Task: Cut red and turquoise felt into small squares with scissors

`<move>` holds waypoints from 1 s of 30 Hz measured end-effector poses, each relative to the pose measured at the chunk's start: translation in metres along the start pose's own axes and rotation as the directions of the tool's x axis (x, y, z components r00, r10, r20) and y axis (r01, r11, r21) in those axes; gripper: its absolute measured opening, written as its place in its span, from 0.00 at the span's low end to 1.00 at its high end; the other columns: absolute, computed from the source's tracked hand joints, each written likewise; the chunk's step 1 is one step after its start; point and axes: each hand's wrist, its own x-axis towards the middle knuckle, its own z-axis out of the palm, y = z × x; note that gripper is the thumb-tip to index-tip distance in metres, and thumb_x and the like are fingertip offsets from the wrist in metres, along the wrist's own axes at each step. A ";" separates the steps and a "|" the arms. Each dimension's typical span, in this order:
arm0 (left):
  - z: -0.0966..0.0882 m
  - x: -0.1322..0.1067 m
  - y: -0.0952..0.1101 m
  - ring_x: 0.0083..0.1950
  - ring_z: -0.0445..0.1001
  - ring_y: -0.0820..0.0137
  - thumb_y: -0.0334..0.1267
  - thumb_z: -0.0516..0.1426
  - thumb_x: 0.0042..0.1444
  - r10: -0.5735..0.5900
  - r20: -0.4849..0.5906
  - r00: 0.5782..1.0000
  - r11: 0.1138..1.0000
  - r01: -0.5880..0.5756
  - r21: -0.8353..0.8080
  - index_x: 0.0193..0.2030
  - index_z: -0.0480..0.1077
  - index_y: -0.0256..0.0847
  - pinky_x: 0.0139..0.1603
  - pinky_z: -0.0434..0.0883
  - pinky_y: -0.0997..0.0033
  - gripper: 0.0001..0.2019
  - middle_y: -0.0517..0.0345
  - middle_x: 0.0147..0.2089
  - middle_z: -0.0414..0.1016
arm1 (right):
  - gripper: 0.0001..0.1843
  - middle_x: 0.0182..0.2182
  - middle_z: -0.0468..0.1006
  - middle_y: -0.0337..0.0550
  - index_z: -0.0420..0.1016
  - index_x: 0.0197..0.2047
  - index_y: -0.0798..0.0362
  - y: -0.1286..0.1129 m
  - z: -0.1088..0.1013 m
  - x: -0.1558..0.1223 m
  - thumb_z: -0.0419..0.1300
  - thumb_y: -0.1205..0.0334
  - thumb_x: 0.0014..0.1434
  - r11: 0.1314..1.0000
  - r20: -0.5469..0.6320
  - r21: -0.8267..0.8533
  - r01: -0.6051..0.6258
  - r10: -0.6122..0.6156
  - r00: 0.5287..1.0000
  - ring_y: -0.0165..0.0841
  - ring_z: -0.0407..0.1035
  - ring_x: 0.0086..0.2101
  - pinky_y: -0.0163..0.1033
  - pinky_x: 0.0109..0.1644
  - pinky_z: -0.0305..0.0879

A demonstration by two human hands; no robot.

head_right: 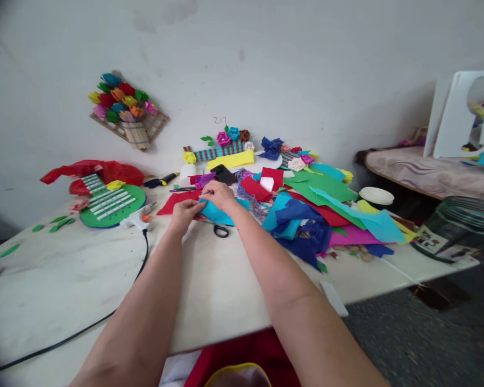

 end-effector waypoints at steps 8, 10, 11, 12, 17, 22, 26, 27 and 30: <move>-0.004 0.001 0.003 0.18 0.71 0.69 0.47 0.66 0.34 0.058 -0.078 0.995 0.998 -0.059 -0.019 0.24 0.69 0.36 0.21 0.69 0.71 0.17 0.61 0.17 0.70 | 0.23 0.43 0.77 0.46 0.74 0.48 0.53 -0.010 -0.028 -0.003 0.62 0.51 0.50 0.986 0.140 -0.029 -0.166 0.169 0.976 0.35 0.70 0.43 0.38 0.47 0.64; -0.005 0.002 0.002 0.18 0.71 0.69 0.46 0.66 0.35 0.071 -0.094 0.993 0.997 -0.073 -0.024 0.25 0.69 0.36 0.21 0.69 0.71 0.16 0.61 0.17 0.70 | 0.23 0.44 0.77 0.44 0.75 0.47 0.51 -0.011 -0.037 -0.004 0.64 0.53 0.48 0.980 0.192 -0.126 -0.156 0.178 0.965 0.36 0.70 0.44 0.37 0.47 0.63; -0.005 0.002 0.001 0.18 0.71 0.69 0.46 0.66 0.35 0.075 -0.105 0.992 0.997 -0.078 -0.026 0.25 0.70 0.36 0.21 0.69 0.71 0.16 0.61 0.17 0.70 | 0.22 0.44 0.77 0.44 0.76 0.46 0.50 -0.012 -0.040 -0.004 0.65 0.53 0.47 0.971 0.213 -0.181 -0.154 0.191 0.958 0.37 0.70 0.44 0.37 0.46 0.63; -0.006 0.003 0.001 0.18 0.71 0.69 0.46 0.66 0.34 0.080 -0.117 0.990 0.996 -0.084 -0.027 0.25 0.70 0.36 0.20 0.69 0.72 0.16 0.61 0.17 0.70 | 0.21 0.43 0.77 0.43 0.76 0.45 0.50 -0.013 -0.043 -0.003 0.65 0.54 0.46 0.959 0.224 -0.235 -0.159 0.213 0.951 0.37 0.70 0.43 0.36 0.46 0.63; -0.007 0.006 -0.002 0.18 0.71 0.69 0.46 0.66 0.35 0.106 -0.155 0.982 0.993 -0.112 -0.034 0.26 0.70 0.36 0.21 0.69 0.72 0.16 0.61 0.18 0.70 | 0.15 0.34 0.78 0.39 0.78 0.38 0.51 -0.019 -0.050 -0.001 0.64 0.54 0.46 0.886 0.231 -0.418 -0.199 0.316 0.920 0.34 0.69 0.34 0.32 0.34 0.59; -0.009 0.006 -0.001 0.19 0.71 0.69 0.47 0.66 0.34 0.098 -0.144 0.985 0.993 -0.106 -0.047 0.27 0.70 0.36 0.21 0.68 0.72 0.17 0.60 0.19 0.71 | 0.11 0.21 0.68 0.34 0.75 0.28 0.55 -0.018 -0.050 -0.002 0.62 0.55 0.47 0.890 0.229 -0.403 -0.214 0.324 0.918 0.27 0.60 0.26 0.31 0.28 0.49; -0.013 0.005 -0.002 0.17 0.69 0.71 0.48 0.65 0.37 0.097 -0.089 0.991 0.995 -0.097 0.005 0.26 0.70 0.36 0.19 0.66 0.73 0.16 0.61 0.16 0.69 | 0.13 0.18 0.61 0.32 0.71 0.24 0.56 -0.008 -0.050 -0.002 0.62 0.54 0.45 0.920 0.257 -0.327 -0.217 0.307 0.916 0.25 0.55 0.23 0.32 0.27 0.47; -0.014 0.005 -0.002 0.16 0.68 0.72 0.48 0.65 0.37 0.096 -0.079 0.992 0.995 -0.095 0.015 0.26 0.70 0.36 0.18 0.65 0.74 0.16 0.62 0.16 0.68 | 0.13 0.18 0.59 0.31 0.70 0.23 0.56 -0.006 -0.050 -0.002 0.62 0.53 0.45 0.926 0.265 -0.311 -0.216 0.303 0.916 0.25 0.54 0.23 0.32 0.27 0.46; -0.017 0.004 -0.002 0.16 0.68 0.72 0.47 0.65 0.36 0.081 -0.066 0.995 0.997 -0.081 0.004 0.26 0.70 0.36 0.18 0.65 0.75 0.16 0.62 0.16 0.68 | 0.15 0.18 0.58 0.31 0.68 0.22 0.56 -0.002 -0.049 -0.001 0.61 0.52 0.44 0.947 0.295 -0.252 -0.200 0.272 0.916 0.25 0.52 0.23 0.32 0.27 0.46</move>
